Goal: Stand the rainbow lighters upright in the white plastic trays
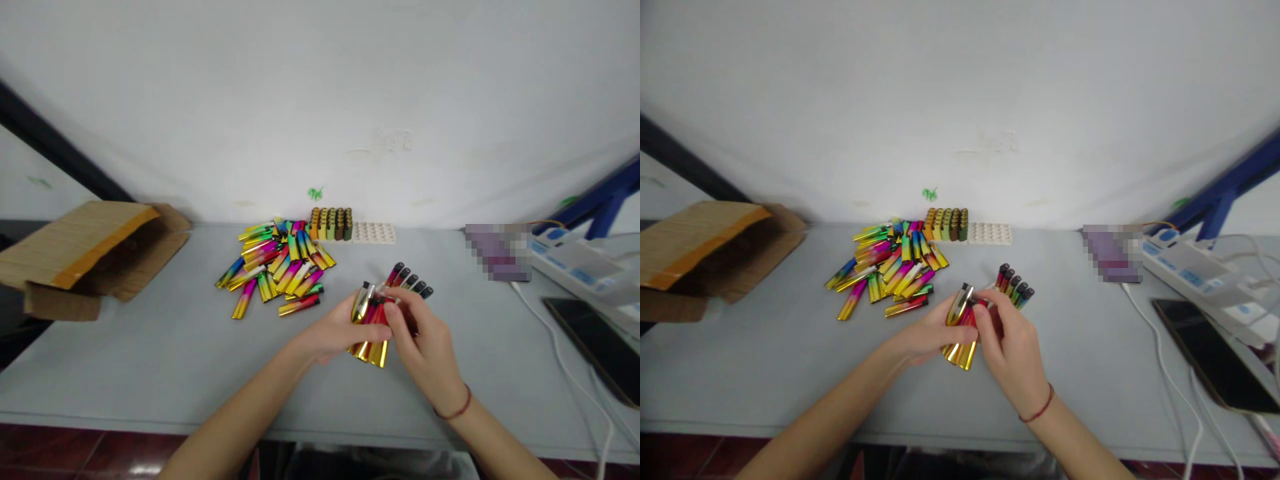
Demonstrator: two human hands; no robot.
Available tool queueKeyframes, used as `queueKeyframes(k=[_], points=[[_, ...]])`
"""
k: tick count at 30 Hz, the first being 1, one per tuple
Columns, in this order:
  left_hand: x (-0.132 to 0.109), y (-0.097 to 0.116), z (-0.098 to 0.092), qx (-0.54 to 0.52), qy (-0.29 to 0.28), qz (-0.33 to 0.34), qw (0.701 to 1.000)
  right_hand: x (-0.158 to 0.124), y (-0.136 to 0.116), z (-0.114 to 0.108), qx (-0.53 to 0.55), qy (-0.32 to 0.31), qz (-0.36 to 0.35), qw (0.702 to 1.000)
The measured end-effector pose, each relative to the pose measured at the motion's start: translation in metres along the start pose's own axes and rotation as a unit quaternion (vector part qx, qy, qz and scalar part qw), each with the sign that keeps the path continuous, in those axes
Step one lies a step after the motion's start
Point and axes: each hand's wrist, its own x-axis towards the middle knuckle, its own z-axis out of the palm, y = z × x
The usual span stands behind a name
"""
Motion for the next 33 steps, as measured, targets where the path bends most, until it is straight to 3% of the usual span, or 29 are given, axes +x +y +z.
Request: queueKeyframes(k=[3, 6, 7, 9, 11, 13, 15, 19, 27, 30, 33], points=[[-0.007, 0.018, -0.010, 0.053, 0.082, 0.035, 0.995, -0.005, 0.002, -0.004, 0.031, -0.003, -0.004, 1.000], [-0.012, 0.044, -0.038, 0.172, 0.251, 0.118, 0.945, -0.011, 0.006, -0.007, 0.047, -0.022, -0.012, 0.999], [-0.013, 0.054, -0.050, 0.229, 0.316, 0.141, 0.910, -0.013, 0.007, -0.008, 0.047, -0.029, -0.014, 0.998], [-0.013, 0.074, -0.074, 0.372, 0.430, 0.168, 0.806, -0.017, 0.009, -0.009, 0.046, -0.040, -0.018, 0.998], [-0.012, 0.091, -0.095, 0.500, 0.504, 0.129, 0.692, -0.020, 0.009, -0.011, 0.044, -0.050, -0.024, 0.998], [-0.008, 0.102, -0.110, 0.586, 0.527, 0.080, 0.611, -0.023, 0.009, -0.013, 0.042, -0.056, -0.032, 0.997], [-0.004, 0.104, -0.118, 0.645, 0.511, 0.037, 0.567, -0.024, 0.009, -0.016, 0.037, -0.057, -0.039, 0.997], [0.002, 0.085, -0.117, 0.712, 0.466, -0.001, 0.526, -0.029, 0.013, -0.024, 0.025, -0.047, -0.040, 0.998], [0.010, 0.054, -0.119, 0.751, 0.474, 0.074, 0.454, -0.026, 0.026, -0.036, 0.016, 0.006, -0.024, 1.000], [0.013, 0.049, -0.125, 0.744, 0.489, 0.088, 0.446, -0.018, 0.031, -0.041, 0.008, 0.044, -0.016, 0.999], [0.016, 0.045, -0.131, 0.731, 0.493, 0.098, 0.461, -0.011, 0.038, -0.047, 0.000, 0.072, 0.003, 0.997]])
